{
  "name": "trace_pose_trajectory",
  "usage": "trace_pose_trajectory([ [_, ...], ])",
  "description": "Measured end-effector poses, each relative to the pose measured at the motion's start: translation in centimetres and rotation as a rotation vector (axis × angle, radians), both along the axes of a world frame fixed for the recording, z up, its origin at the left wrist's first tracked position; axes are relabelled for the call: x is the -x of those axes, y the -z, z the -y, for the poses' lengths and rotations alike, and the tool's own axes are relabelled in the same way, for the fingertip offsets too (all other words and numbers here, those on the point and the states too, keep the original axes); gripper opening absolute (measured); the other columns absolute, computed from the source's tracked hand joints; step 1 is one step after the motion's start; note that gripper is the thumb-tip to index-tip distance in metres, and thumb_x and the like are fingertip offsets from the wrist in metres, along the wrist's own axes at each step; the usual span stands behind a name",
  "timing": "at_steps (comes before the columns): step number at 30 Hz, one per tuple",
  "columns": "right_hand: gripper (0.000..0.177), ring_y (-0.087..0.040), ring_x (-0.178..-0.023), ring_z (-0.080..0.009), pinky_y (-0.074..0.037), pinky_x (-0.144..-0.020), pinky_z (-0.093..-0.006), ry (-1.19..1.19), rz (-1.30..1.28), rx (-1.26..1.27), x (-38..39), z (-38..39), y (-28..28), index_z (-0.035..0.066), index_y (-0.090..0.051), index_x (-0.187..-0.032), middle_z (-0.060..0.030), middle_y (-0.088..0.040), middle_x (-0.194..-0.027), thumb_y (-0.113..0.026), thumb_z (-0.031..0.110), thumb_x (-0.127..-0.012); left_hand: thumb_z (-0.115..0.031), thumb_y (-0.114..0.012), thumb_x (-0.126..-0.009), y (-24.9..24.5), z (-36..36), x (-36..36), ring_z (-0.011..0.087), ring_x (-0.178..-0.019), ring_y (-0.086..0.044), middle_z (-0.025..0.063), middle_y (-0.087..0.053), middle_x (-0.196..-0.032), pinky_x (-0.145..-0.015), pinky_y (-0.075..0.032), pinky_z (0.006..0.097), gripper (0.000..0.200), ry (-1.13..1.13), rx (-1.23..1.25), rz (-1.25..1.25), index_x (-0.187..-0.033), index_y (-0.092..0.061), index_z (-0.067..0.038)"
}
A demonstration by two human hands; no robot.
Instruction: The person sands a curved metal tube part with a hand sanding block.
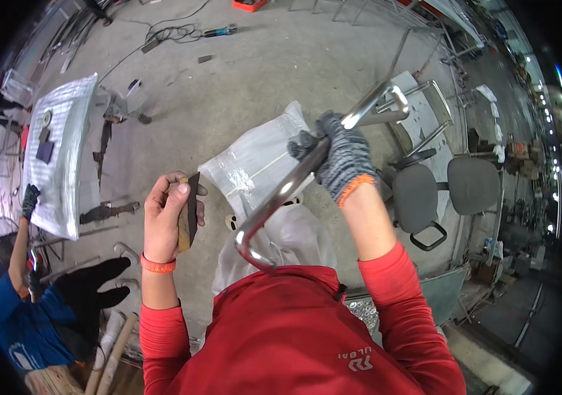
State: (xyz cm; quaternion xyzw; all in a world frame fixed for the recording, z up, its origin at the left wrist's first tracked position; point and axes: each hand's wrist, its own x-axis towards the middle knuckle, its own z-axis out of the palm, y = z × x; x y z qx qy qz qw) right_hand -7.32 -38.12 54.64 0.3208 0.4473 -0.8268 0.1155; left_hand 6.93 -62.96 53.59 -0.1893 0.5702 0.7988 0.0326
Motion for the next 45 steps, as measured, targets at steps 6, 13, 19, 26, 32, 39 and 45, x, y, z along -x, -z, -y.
trace_pose_trajectory([
  [6, 0.018, -0.065, -0.072, -0.032, -0.06, -0.066, -0.0607, 0.024, -0.052, 0.09, 1.5, -0.6, 1.7, 0.012, -0.049, -0.104, -0.0084, -0.058, -0.087, -0.062, 0.007, -0.093, -0.012, -0.064, -0.094, -2.6, -1.7, 2.9, 0.012, -0.072, -0.058, 0.007, -0.062, -0.088, -0.063, -0.049, 0.0268, 0.029, 0.047, 0.244, -0.07, -0.116, -0.054, 0.003],
  [13, 0.048, -0.065, -0.082, -0.0297, -0.054, -0.073, -0.044, -0.489, -0.288, -0.78, 2.3, -7.1, 3.3, 0.005, -0.051, -0.121, -0.0167, -0.062, -0.104, -0.075, 0.03, -0.087, -0.01, -0.061, -0.093, -2.2, -3.5, 7.4, 0.0235, -0.09, -0.068, 0.0108, -0.064, -0.097, -0.074, -0.056, 0.0351, 0.029, 0.32, 0.279, 0.051, -0.118, -0.052, 0.002],
  [19, 0.059, -0.062, -0.104, -0.0319, -0.05, -0.091, -0.0409, -0.213, -0.766, -1.913, 9.0, -15.0, 2.7, 0.007, -0.06, -0.123, -0.0162, -0.065, -0.116, -0.082, 0.036, -0.077, -0.011, -0.06, -0.095, -0.4, -3.0, 9.0, 0.0239, -0.09, -0.067, 0.0117, -0.064, -0.098, -0.07, -0.058, 0.035, 0.03, 0.398, 0.169, 0.138, -0.12, -0.05, 0.0],
  [26, 0.043, -0.066, -0.1, -0.0366, -0.052, -0.088, -0.0459, -0.626, -0.287, -1.875, 14.3, -16.3, 3.9, 0.007, -0.066, -0.11, -0.0196, -0.069, -0.106, -0.069, 0.041, -0.084, -0.015, -0.061, -0.095, 0.2, -0.6, 10.4, 0.0234, -0.1, -0.064, 0.014, -0.065, -0.108, -0.091, -0.053, 0.0377, 0.054, 0.503, 0.141, 0.036, -0.14, -0.042, 0.008],
  [32, 0.033, -0.065, -0.103, -0.0353, -0.051, -0.09, -0.0443, -0.632, -0.202, -1.902, 13.6, -16.7, 3.9, 0.009, -0.067, -0.112, -0.0171, -0.069, -0.108, -0.067, 0.022, -0.082, -0.007, -0.067, -0.092, 1.6, 0.2, 10.1, 0.0135, -0.105, -0.06, 0.0125, -0.065, -0.121, -0.093, -0.047, 0.0282, 0.051, 0.538, 0.326, -0.094, -0.137, -0.049, 0.007],
  [39, 0.036, -0.066, -0.099, -0.0391, -0.053, -0.087, -0.0482, -0.569, -0.243, -1.975, 13.7, -16.6, 4.0, 0.006, -0.071, -0.108, -0.0203, -0.07, -0.107, -0.057, 0.032, -0.087, 0.012, -0.066, -0.076, 0.1, -2.5, 7.6, 0.0274, -0.112, -0.066, 0.0187, -0.066, -0.123, -0.097, -0.049, 0.0337, 0.045, 0.525, 0.709, -0.412, -0.12, -0.065, 0.003],
  [45, 0.037, -0.064, -0.107, -0.0341, -0.05, -0.094, -0.0447, -0.644, -0.071, -1.89, 14.1, -15.3, 2.5, 0.011, -0.066, -0.117, -0.0159, -0.068, -0.113, -0.068, 0.026, -0.083, 0.0, -0.074, -0.079, -2.0, -4.0, 3.4, 0.0313, -0.117, -0.064, 0.0249, -0.063, -0.126, -0.097, -0.049, 0.0338, 0.045, 0.565, 0.65, -0.314, -0.122, -0.063, 0.006],
])
